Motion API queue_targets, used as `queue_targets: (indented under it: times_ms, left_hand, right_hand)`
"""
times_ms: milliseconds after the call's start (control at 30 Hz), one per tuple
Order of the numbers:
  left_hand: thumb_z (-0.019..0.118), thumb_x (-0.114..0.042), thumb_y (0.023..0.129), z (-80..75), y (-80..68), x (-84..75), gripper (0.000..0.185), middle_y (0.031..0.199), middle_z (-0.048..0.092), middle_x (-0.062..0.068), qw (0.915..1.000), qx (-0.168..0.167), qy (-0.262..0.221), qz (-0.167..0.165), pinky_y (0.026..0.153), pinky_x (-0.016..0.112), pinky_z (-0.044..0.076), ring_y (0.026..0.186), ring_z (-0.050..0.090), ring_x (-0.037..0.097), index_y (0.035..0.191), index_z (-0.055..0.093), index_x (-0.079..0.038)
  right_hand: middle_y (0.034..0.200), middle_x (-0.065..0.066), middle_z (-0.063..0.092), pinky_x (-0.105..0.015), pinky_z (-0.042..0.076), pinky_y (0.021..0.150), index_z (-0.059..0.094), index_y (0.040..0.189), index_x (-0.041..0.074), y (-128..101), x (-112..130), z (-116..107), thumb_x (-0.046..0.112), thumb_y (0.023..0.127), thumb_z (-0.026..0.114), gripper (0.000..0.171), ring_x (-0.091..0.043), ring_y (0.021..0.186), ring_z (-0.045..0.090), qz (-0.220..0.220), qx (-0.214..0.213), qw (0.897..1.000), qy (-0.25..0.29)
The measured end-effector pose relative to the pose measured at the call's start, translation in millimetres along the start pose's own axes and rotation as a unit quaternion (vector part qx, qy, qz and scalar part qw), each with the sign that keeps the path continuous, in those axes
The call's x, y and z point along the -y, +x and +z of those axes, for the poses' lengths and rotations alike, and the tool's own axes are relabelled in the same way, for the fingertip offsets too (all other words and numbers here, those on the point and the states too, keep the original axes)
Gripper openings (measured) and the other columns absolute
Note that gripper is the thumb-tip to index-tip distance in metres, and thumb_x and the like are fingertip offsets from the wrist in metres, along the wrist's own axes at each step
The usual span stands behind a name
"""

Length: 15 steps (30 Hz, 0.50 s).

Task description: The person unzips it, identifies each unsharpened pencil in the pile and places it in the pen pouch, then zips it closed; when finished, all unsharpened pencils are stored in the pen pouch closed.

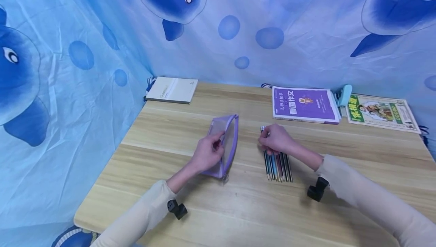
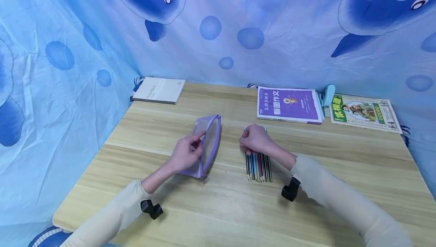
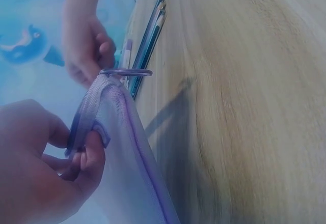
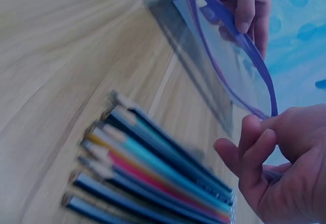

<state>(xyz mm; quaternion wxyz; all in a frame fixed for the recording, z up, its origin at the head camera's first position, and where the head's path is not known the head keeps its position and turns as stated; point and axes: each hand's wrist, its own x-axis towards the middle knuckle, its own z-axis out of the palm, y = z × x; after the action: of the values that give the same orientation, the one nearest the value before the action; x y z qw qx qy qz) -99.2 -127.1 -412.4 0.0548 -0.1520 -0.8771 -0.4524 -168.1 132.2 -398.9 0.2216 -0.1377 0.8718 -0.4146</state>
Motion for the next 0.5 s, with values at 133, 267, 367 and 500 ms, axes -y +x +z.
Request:
queue_targets:
  times_ms: [133,267,367,500]
  left_hand:
    - [0.063,0.010,0.079,2.0,-0.1,0.6,0.055,0.080,0.063,0.005,1.0000,0.004,0.005,-0.005,0.055,0.024,0.054,0.067,0.057,0.013,0.134,0.054,0.013]
    - [0.063,0.010,0.079,3.9,-0.2,0.3,0.055,0.080,0.062,0.004,0.9999,0.007,0.007,-0.007,0.053,0.024,0.054,0.066,0.057,0.013,0.134,0.054,0.013]
    - [0.062,0.010,0.079,4.9,0.0,-0.3,0.056,0.079,0.062,0.004,0.9999,0.008,0.004,-0.008,0.051,0.024,0.053,0.065,0.057,0.012,0.134,0.054,0.012]
    - [0.062,0.009,0.080,6.2,0.4,0.1,0.055,0.078,0.062,0.003,0.9999,0.009,0.004,-0.006,0.050,0.024,0.053,0.065,0.056,0.012,0.134,0.054,0.012]
  right_hand:
    - [0.066,-0.011,0.067,-0.026,0.049,0.040,0.065,0.090,-0.007,-5.8,-7.2,-5.6,0.004,0.093,0.060,0.013,-0.013,0.044,0.059,0.003,0.008,1.000,-0.006]
    - [0.066,-0.011,0.066,-0.025,0.048,0.040,0.067,0.091,-0.008,-10.1,-11.4,-12.1,0.005,0.094,0.059,0.015,-0.013,0.044,0.058,0.011,0.006,1.000,-0.019]
    - [0.066,-0.012,0.066,-0.025,0.048,0.040,0.067,0.089,-0.008,-12.6,-13.7,-14.8,0.004,0.094,0.058,0.016,-0.012,0.044,0.057,0.018,0.015,0.999,-0.023]
    - [0.065,-0.012,0.066,-0.025,0.048,0.040,0.066,0.086,-0.007,-14.4,-16.0,-15.1,0.002,0.093,0.057,0.015,-0.011,0.044,0.057,0.024,0.022,0.999,-0.021]
